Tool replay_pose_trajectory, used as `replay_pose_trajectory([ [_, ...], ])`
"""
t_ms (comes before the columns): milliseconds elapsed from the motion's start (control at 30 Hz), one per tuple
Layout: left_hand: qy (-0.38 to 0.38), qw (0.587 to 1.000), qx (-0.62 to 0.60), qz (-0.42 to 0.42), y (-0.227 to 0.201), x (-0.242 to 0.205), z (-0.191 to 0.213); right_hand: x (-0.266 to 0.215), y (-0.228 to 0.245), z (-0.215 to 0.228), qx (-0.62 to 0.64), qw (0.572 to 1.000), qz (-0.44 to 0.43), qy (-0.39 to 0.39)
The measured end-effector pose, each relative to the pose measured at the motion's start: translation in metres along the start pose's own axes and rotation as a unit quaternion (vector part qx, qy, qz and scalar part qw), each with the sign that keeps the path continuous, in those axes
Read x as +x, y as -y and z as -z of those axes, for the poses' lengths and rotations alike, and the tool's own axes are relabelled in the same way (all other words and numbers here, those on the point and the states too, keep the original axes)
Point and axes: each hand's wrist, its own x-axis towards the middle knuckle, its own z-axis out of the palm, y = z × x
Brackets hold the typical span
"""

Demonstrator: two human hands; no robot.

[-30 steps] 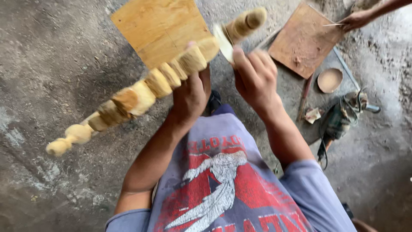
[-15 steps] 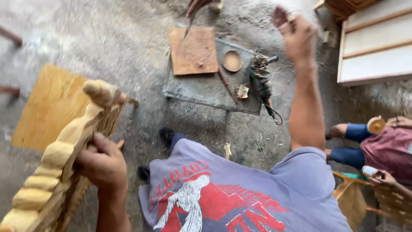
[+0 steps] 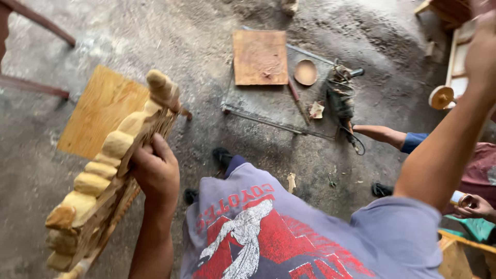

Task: The person sands the intricate carvings and flat surfaces of a wooden chair backrest using a piece of sandpaper.

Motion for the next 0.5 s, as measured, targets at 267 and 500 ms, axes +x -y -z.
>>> replay_pose_trajectory([
  [267,0.038,0.999,-0.006,0.011,-0.015,0.008,0.021,-0.15,0.237,0.032,0.185,0.962,0.169,0.106],
  [500,0.025,1.0,0.007,-0.016,-0.012,0.009,0.026,-0.175,0.26,-0.048,0.159,0.933,0.056,0.319],
])
